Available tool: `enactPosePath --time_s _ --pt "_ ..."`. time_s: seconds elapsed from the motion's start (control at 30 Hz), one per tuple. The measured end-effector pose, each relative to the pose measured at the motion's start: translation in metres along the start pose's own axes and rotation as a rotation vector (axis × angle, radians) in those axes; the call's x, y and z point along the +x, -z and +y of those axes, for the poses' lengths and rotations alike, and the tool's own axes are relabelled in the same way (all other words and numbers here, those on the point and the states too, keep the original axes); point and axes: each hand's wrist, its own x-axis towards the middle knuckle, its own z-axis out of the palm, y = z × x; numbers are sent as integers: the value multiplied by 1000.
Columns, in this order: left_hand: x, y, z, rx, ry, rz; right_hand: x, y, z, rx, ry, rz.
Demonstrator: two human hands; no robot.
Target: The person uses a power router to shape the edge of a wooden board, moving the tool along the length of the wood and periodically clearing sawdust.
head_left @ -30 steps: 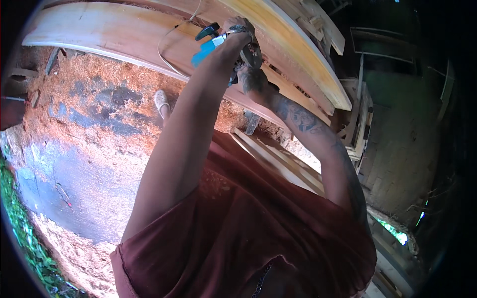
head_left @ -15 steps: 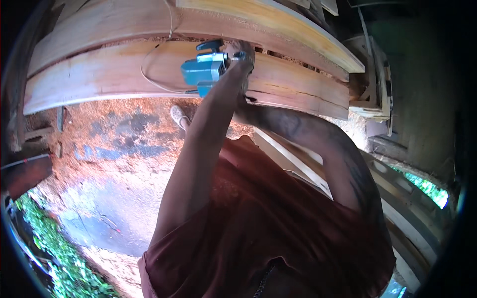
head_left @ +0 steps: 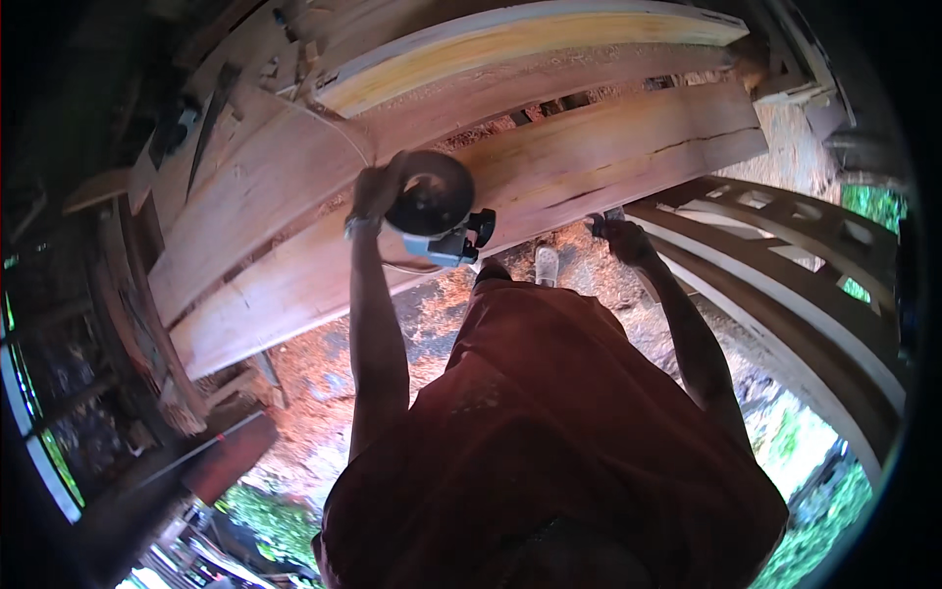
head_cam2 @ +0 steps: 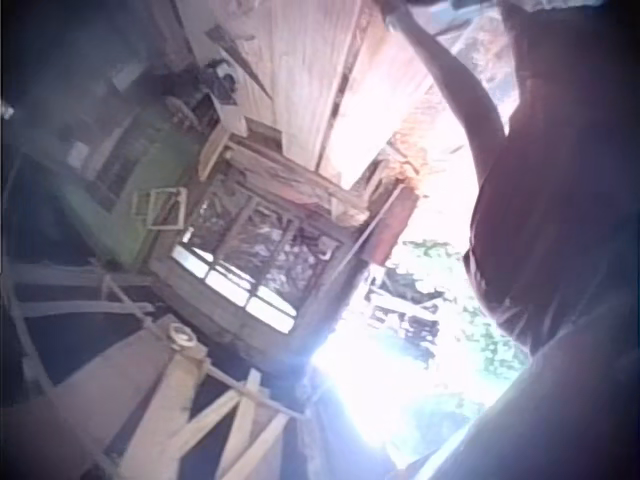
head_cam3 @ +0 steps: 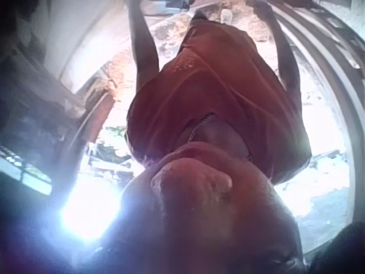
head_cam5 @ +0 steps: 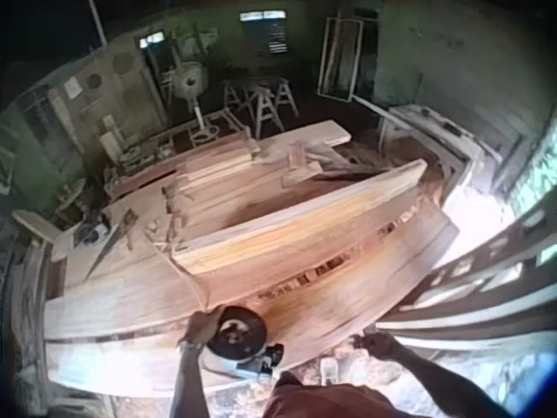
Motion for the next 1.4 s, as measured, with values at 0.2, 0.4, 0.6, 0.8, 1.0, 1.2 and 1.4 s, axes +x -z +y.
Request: enactPosePath --time_s 0.2,0.4,0.6,0.8,1.0,1.2,1.4 --pt "22 15 -80 103 -312 192 131 -47 -51 -28 190 179" --pt "12 10 -76 -29 -112 199 291 -104 -195 -348 343 136" --pt "8 7 -77 9 -159 169 408 -97 -207 -149 473 5" --pt "-6 30 -116 -448 241 51 309 -142 -227 97 658 418" --pt "21 25 -148 -643 80 -104 173 -187 -209 1047 367 27" --pt "5 14 -165 -1273 40 -239 153 -169 -249 661 239 85" --pt "52 -6 -172 -1098 67 -131 147 -173 -223 892 189 255"
